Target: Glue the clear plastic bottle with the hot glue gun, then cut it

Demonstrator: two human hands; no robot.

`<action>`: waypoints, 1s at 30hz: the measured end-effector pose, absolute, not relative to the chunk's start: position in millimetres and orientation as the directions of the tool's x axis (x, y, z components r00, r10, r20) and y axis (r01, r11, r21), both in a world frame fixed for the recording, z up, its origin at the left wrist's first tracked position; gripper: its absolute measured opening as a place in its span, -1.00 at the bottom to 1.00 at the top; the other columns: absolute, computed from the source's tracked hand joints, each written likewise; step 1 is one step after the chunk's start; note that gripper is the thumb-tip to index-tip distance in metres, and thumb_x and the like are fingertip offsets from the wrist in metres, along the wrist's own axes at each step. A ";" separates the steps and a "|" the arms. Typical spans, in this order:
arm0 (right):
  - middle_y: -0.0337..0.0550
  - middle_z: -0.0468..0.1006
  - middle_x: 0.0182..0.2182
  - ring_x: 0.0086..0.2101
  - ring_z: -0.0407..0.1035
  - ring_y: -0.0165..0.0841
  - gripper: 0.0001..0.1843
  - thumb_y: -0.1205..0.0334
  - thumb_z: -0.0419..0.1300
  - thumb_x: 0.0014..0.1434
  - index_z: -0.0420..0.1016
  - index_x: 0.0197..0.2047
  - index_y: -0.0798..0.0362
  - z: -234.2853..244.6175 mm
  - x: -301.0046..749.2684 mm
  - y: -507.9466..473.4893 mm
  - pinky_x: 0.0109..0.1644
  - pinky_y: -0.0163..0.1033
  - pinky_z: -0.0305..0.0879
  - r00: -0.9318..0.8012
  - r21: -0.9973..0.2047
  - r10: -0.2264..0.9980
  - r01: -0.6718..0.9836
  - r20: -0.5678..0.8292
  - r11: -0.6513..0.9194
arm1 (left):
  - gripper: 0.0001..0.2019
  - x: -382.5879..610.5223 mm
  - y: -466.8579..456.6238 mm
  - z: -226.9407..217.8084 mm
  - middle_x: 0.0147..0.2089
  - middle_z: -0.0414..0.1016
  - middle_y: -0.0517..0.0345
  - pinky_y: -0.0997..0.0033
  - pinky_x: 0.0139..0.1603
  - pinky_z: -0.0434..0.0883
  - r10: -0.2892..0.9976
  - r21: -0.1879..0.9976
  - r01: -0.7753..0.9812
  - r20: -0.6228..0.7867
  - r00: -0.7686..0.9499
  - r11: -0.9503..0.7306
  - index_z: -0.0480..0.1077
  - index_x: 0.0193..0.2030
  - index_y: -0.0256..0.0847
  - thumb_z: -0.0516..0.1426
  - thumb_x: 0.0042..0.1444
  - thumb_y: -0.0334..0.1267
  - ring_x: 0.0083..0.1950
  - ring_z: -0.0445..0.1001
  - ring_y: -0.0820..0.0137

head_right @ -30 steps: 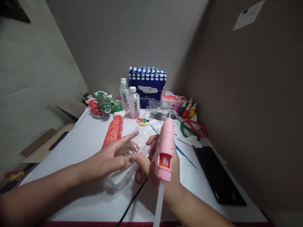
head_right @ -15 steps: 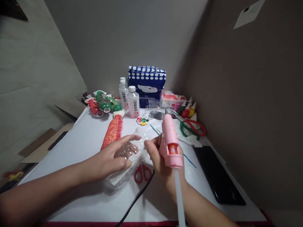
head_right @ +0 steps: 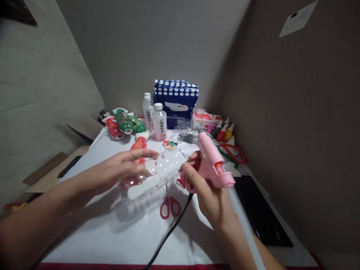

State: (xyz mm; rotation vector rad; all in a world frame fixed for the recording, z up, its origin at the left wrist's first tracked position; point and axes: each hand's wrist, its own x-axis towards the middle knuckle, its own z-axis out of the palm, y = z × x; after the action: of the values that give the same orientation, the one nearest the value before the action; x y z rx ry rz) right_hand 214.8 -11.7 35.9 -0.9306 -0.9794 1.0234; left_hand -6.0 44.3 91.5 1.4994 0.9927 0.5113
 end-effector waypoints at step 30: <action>-0.29 0.50 -0.36 -0.52 0.31 -0.46 -0.77 0.03 0.27 0.23 0.40 -0.10 -0.12 19.7 176.6 -28.6 -0.57 -0.40 0.20 0.071 -0.852 0.997 -0.521 0.028 0.061 | -0.73 15.0 27.0 76.4 -0.16 0.60 0.10 0.12 0.11 0.40 0.900 0.924 -0.377 0.102 0.424 0.073 0.50 -0.10 -0.19 0.28 0.03 -0.26 0.02 0.52 0.14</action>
State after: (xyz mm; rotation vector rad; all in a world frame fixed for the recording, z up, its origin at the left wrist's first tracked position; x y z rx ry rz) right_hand 176.6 -28.6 19.7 -0.7943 -0.7783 1.3437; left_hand 15.0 27.0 76.4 1.1106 0.5926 1.0478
